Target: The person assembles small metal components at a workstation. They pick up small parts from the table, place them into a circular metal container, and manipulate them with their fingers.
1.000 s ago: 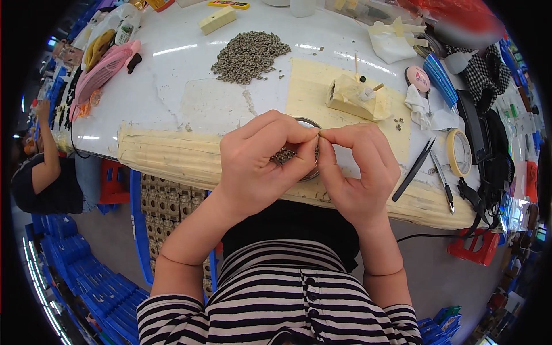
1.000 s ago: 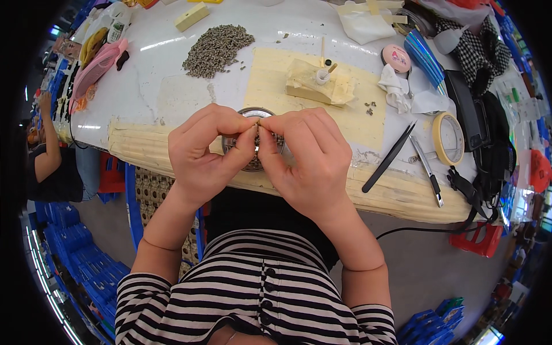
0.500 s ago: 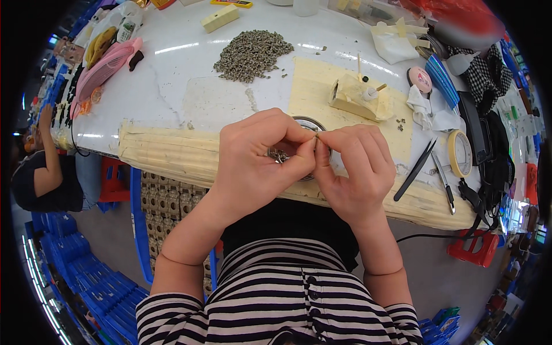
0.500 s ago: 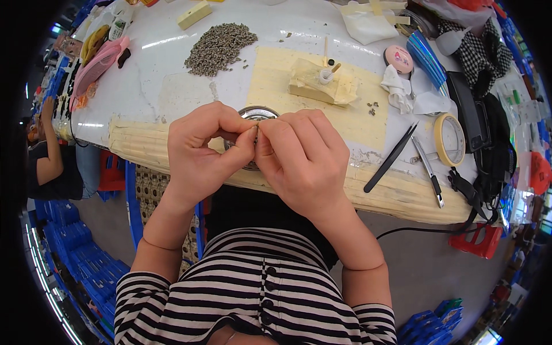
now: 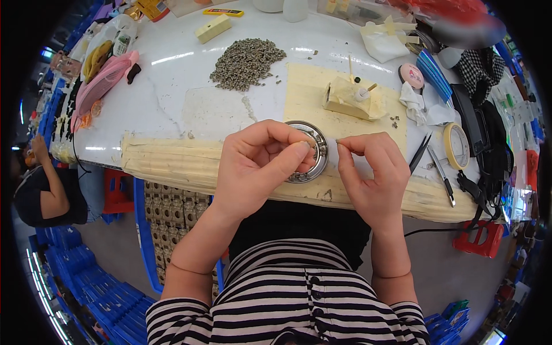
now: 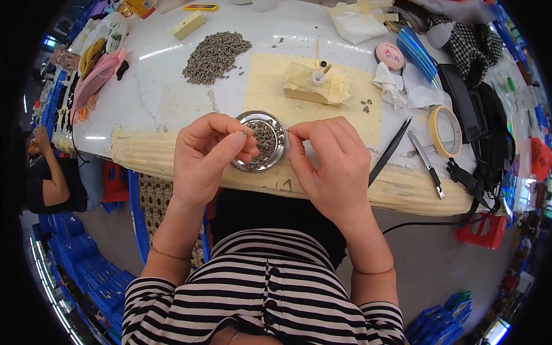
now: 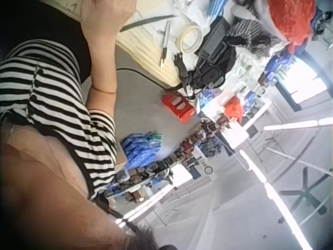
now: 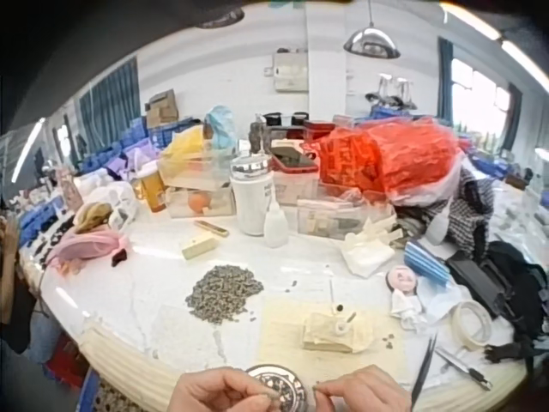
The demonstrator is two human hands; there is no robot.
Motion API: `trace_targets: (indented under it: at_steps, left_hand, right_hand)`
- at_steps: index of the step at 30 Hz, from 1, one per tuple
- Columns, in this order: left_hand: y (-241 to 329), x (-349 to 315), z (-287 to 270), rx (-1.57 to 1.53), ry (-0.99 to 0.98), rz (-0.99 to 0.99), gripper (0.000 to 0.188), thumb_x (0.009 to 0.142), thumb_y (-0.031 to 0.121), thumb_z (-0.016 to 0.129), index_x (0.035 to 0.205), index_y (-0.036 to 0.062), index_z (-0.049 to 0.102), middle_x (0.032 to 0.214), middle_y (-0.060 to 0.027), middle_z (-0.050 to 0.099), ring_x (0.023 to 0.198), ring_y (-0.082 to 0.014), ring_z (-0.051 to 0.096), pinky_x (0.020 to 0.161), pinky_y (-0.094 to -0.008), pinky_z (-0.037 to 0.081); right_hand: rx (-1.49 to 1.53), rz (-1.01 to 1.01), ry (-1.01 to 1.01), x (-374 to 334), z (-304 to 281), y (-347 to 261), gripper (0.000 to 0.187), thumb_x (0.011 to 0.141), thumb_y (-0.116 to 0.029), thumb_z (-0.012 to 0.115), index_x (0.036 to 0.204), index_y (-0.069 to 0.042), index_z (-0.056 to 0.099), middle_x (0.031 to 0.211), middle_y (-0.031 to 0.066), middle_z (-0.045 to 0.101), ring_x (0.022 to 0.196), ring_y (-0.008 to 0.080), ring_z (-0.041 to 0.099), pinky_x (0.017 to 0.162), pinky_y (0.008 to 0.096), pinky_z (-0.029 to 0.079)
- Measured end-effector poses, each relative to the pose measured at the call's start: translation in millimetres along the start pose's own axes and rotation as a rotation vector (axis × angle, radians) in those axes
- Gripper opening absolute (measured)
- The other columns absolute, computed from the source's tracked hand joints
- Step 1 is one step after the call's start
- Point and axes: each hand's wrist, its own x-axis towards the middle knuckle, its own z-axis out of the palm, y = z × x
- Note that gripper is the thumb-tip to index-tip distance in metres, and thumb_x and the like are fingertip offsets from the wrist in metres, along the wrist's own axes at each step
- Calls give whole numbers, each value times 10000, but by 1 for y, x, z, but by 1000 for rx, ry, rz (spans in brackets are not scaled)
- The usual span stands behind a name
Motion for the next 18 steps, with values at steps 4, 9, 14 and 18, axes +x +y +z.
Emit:
trace_targets:
  at_steps: [4, 9, 14, 18]
  left_hand:
    - [0, -2, -1, -50, -25, -37, 112, 967, 17, 640, 1050, -54, 668, 936, -100, 720, 848, -115, 696, 784, -244, 581]
    - [-1, -8, -1, -22, -24, -23, 111, 969, 18, 631, 1050, -47, 669, 938, -107, 726, 835, -126, 705, 778, -252, 591]
    - [-4, -19, 2, 61, 13, 11, 109, 960, -5, 641, 1053, -54, 670, 931, -93, 720, 839, -117, 696, 780, -247, 585]
    - [-9, -23, 12, 32, -22, -12, 119, 953, -22, 650, 1064, -63, 670, 949, -86, 717, 849, -104, 687, 777, -240, 580]
  right_hand:
    - [-131, 17, -84, -12, -12, 5, 123, 773, 10, 750, 849, -43, 669, 766, 61, 628, 710, 251, 595, 620, 356, 483]
    - [-195, 1, -77, -22, -22, 10, 131, 788, 13, 745, 900, -35, 695, 800, 70, 628, 735, 255, 589, 636, 358, 484]
    - [-125, 37, 2, -24, -27, 1, 206, 774, 37, 754, 967, -27, 725, 812, 82, 650, 735, 253, 602, 650, 356, 491]
    - [30, 5, 20, -23, -27, -26, 240, 755, 48, 771, 981, -23, 734, 825, 85, 672, 727, 241, 620, 645, 343, 499]
